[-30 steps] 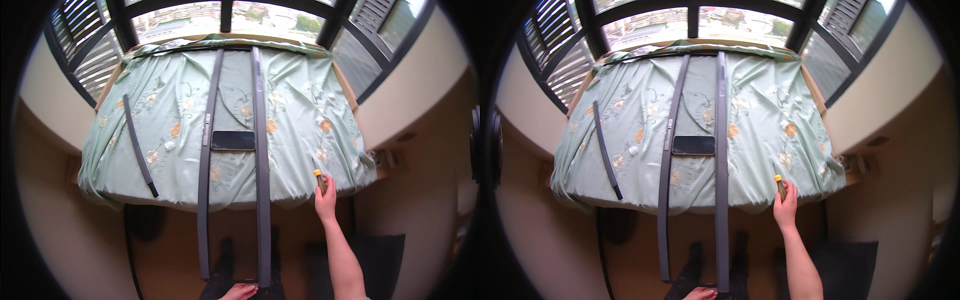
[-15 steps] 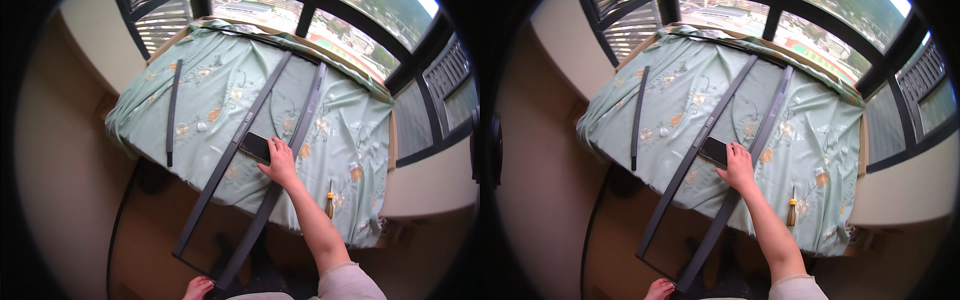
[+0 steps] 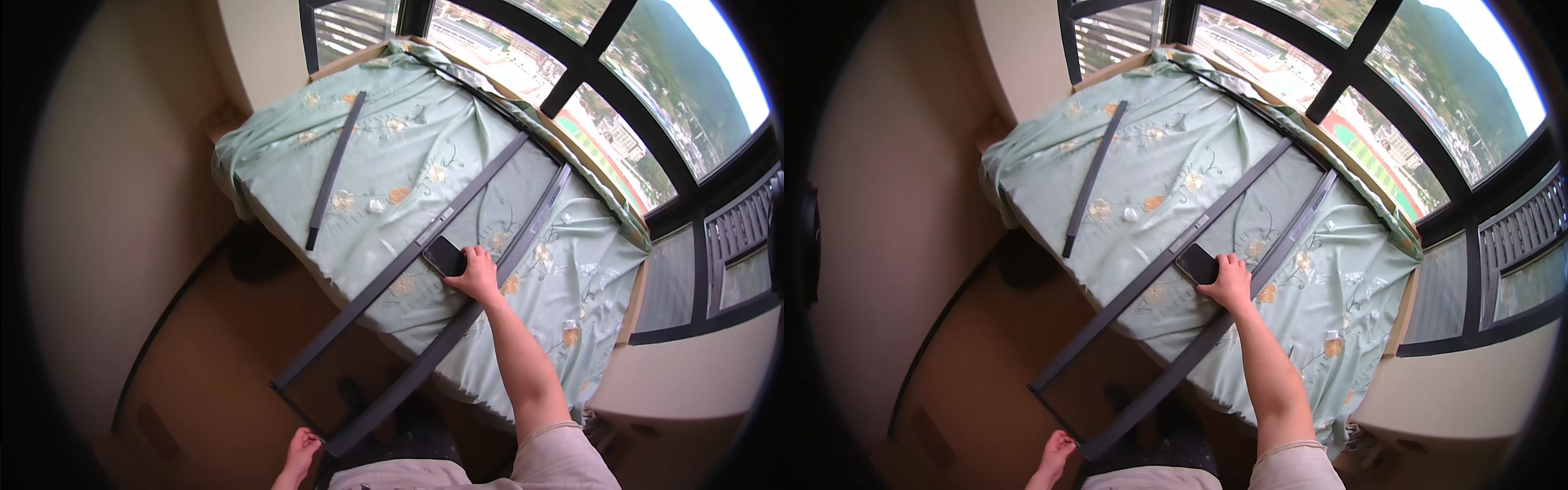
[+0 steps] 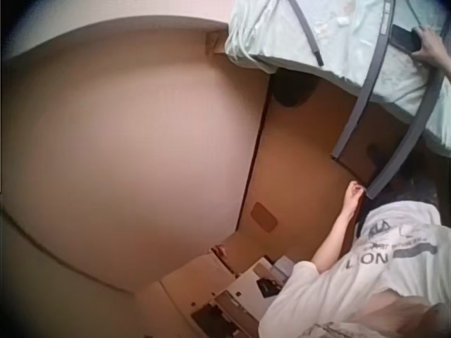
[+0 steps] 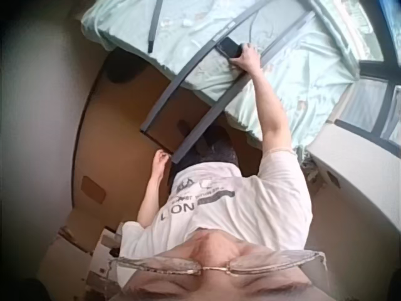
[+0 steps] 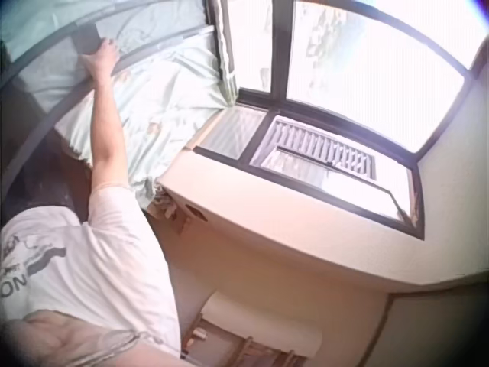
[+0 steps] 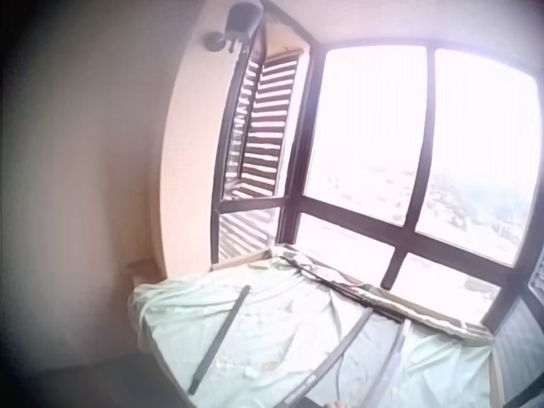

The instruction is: The person uses a screwdriver to remove screws from the corners of a metal window frame placed on a bed, then separates the frame pieces and handles a rubber seal strip by hand.

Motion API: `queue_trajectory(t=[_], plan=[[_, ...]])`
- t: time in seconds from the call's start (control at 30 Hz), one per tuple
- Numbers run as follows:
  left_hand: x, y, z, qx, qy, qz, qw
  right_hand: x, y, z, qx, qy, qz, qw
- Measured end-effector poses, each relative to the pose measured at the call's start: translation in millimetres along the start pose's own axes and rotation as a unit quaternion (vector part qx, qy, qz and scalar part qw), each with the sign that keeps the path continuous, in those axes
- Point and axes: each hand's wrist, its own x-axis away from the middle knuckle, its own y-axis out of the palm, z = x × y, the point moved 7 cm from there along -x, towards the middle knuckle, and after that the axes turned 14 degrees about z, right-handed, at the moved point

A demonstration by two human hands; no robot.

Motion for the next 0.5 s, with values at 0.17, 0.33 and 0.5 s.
queue_trajectory(t=[0.17,0.33,0.5], plan=[[17.2,3.1,6.1,0.008,0.015,0.059,0.998,-13.9,-11.1,32.0,-0.220,0.013,0.019,0.975],[22.8,1.7,0.3,-0.004,-0.003,0.087,0.996,-18.5,-15.4,55.7,-0.248,-0.018,-0.047,0.968],[29.0,12.8,16.2,0.012,-0.026,0.107,0.994,-24.4,-12.8,36.6,-0.212,-0.100,-0.150,0.960]])
